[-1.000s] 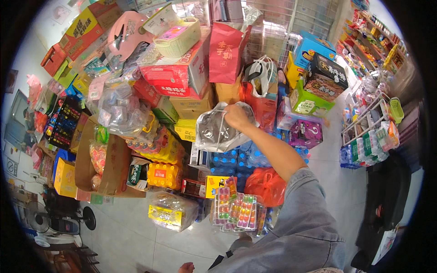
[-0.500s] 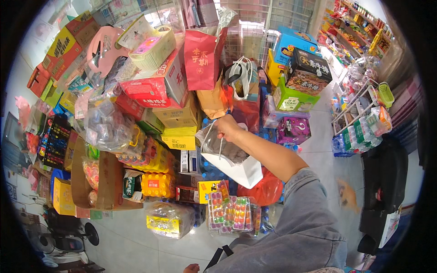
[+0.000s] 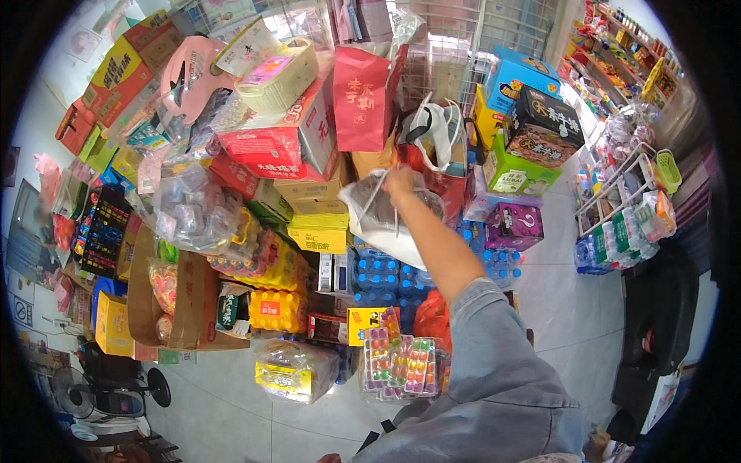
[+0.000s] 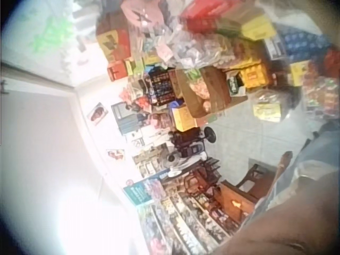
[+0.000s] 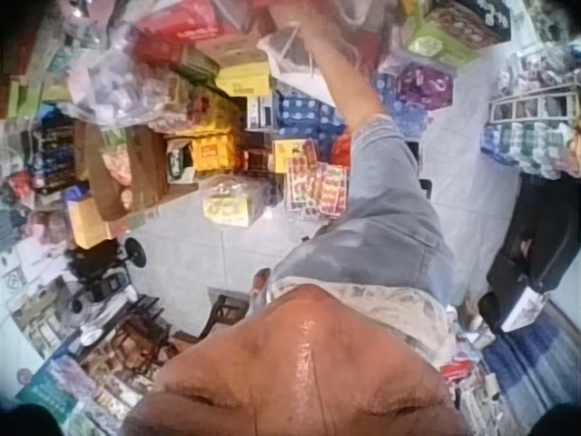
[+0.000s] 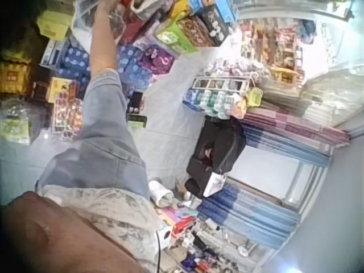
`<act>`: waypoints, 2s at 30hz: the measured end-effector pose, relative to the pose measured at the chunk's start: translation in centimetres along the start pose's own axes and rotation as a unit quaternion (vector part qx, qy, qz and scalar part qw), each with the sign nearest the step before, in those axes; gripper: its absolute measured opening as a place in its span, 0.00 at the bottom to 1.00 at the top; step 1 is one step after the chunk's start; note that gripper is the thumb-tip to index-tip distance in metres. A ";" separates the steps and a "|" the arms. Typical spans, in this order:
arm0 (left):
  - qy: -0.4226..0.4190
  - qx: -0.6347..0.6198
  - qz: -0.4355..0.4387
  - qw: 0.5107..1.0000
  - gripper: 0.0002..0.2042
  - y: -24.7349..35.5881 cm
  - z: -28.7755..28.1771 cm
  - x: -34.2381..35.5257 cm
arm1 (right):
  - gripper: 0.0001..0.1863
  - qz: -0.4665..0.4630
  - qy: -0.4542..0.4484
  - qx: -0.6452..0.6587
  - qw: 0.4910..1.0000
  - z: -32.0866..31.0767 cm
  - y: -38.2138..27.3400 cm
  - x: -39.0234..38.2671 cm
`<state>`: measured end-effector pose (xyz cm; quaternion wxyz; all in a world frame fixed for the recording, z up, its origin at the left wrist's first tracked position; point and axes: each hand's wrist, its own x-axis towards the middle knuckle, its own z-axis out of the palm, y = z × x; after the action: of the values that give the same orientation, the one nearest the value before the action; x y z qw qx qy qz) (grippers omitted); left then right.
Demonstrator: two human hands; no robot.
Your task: The person folds a black t-shirt on a cluttered counter, places it into a clear plastic bag, and then puts the bag into a white paper shopping bag. The person repeats this process with a second black t-shirt.
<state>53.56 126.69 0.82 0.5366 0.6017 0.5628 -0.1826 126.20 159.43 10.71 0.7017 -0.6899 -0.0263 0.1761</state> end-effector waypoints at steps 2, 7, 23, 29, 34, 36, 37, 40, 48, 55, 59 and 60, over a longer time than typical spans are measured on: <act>0.000 0.006 0.022 1.000 0.19 -0.5 -0.2 0.6 | 0.11 0.009 -0.002 -0.026 1.000 0.3 4.0 1.7; -0.006 0.011 -0.004 1.000 0.20 -0.1 -1.0 0.5 | 0.10 0.003 -0.040 -0.062 0.997 0.7 5.6 2.7; -0.140 -0.360 0.233 0.893 0.47 46.5 -3.7 21.3 | 0.03 0.094 -0.231 -0.026 0.968 -8.3 -4.7 -5.1; -0.189 -0.492 0.275 0.804 0.48 54.1 1.3 25.1 | 0.08 0.058 -0.264 -0.062 0.961 -10.7 -5.7 -6.1; -0.085 -0.457 0.425 0.777 0.43 58.5 -0.9 28.5 | 0.16 -0.203 -0.223 -0.208 0.930 -12.0 -2.9 -4.0; -0.071 -0.436 0.436 0.784 0.42 58.7 -1.2 29.4 | 0.25 -0.323 -0.217 -0.301 0.870 -13.5 -0.6 -3.3; -0.062 -0.432 0.433 0.789 0.41 58.3 -1.3 29.9 | 0.26 -0.374 -0.191 -0.321 0.849 -14.2 -0.2 -4.1; -0.073 -0.440 0.411 0.795 0.41 57.2 -1.6 30.6 | 0.32 -0.467 -0.114 -0.383 0.789 -17.7 1.5 -8.5; -0.129 -0.418 0.397 0.807 0.41 57.8 -1.9 30.4 | 0.71 -0.074 -0.132 0.044 0.988 -16.8 16.1 -11.9; -0.102 -0.373 0.378 0.841 0.36 55.6 -4.6 27.9 | 0.71 -0.036 0.022 -0.209 0.977 -10.3 17.5 -7.9; -0.101 -0.273 0.298 0.909 0.25 46.7 -5.1 27.8 | 0.67 -0.085 0.024 -0.207 0.974 -11.5 20.2 -8.9; -0.107 -0.254 0.271 0.922 0.22 43.9 -5.5 27.3 | 0.66 -0.072 0.004 -0.200 0.977 -11.9 20.2 -9.6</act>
<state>97.99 153.69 -0.43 0.7575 0.5516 0.3447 0.0554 116.34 145.01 -7.59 0.5605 -0.8131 -0.1081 0.1138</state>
